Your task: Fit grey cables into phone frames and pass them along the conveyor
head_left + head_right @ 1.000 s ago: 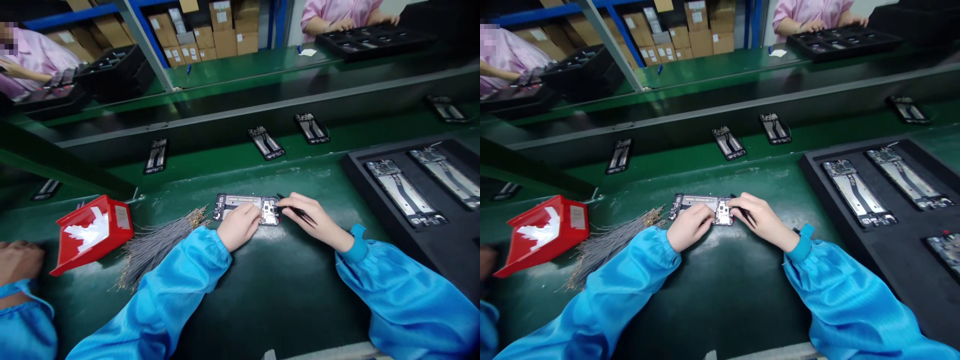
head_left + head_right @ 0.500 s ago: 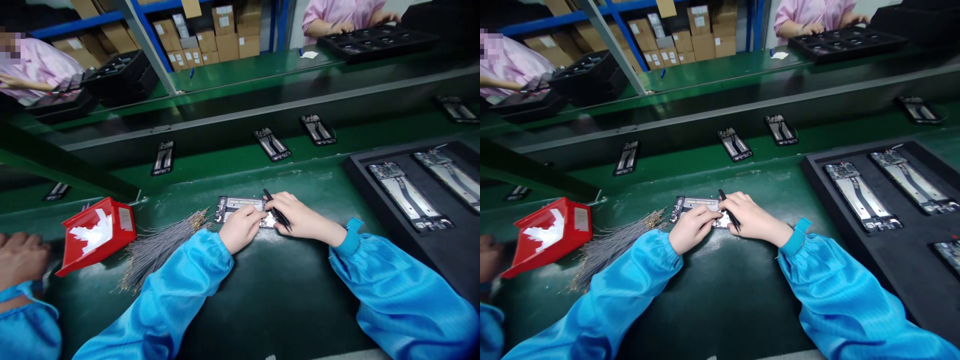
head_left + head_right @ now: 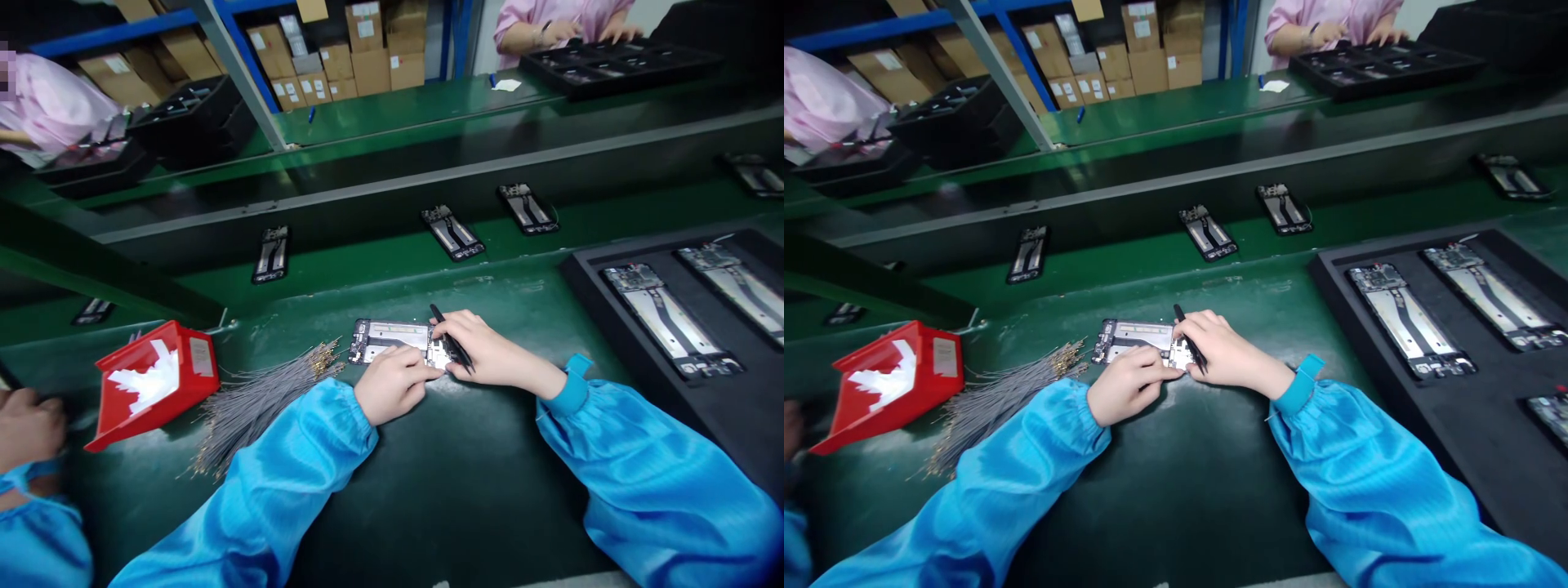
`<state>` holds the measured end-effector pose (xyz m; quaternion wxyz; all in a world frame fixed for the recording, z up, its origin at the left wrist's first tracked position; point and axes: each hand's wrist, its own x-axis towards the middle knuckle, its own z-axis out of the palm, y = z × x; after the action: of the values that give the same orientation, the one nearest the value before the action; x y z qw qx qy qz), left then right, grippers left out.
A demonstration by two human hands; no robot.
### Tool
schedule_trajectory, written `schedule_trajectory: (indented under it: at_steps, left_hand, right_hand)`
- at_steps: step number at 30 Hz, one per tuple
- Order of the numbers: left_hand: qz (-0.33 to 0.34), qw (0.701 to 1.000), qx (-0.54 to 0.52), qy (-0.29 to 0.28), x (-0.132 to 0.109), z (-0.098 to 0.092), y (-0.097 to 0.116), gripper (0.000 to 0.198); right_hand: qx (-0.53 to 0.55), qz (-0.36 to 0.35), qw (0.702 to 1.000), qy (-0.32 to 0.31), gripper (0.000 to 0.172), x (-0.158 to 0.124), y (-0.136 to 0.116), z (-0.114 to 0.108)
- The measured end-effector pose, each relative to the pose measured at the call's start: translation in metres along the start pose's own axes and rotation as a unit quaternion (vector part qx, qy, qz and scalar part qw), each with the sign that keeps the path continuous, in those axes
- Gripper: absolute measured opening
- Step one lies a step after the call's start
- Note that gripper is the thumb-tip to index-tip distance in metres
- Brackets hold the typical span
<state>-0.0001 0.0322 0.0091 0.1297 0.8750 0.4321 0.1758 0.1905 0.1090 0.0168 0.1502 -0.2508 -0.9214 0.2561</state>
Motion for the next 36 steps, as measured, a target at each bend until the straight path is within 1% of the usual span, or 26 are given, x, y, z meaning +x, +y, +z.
schedule_trajectory:
  at_steps: [3,6,8,11,15,18,23,29,36]
  left_hand:
    - [0.006,1.000,0.026,-0.003,0.001,0.000,0.001,0.032]
    - [0.025,0.999,0.036,0.000,0.000,-0.003,-0.004,0.031]
    - [0.036,0.999,0.018,0.001,-0.001,-0.007,-0.011,0.030]
    - [0.049,0.998,-0.037,-0.002,-0.003,-0.012,-0.023,0.031]
    - [0.063,0.995,-0.073,0.005,-0.005,-0.011,-0.031,0.032]
    - [0.062,0.995,-0.072,0.012,-0.004,-0.009,-0.032,0.032]
    - [0.048,0.996,-0.068,0.007,-0.004,-0.008,-0.031,0.031]
    - [0.051,0.996,-0.072,0.011,-0.005,-0.008,-0.030,0.032]
    - [0.045,0.995,-0.087,0.003,-0.005,-0.008,-0.030,0.034]
  right_hand:
    - [-0.021,0.008,0.999,-0.023,0.040,0.005,-0.001,-0.001]
    - [-0.030,0.010,0.999,-0.036,0.041,0.009,0.000,-0.002]
    - [-0.025,0.008,0.999,-0.040,0.043,0.010,0.001,-0.003]
    - [-0.009,0.004,0.999,-0.045,0.044,0.009,0.004,-0.004]
    - [-0.002,0.011,0.999,-0.049,0.043,0.009,0.006,-0.003]
    - [-0.010,0.019,0.999,-0.048,0.043,0.010,0.005,-0.003]
    - [-0.018,0.027,0.998,-0.057,0.044,0.013,0.002,-0.001]
    - [-0.042,0.048,0.995,-0.072,0.046,0.018,-0.003,-0.003]
    - [-0.038,0.052,0.995,-0.079,0.044,0.017,-0.005,-0.006]
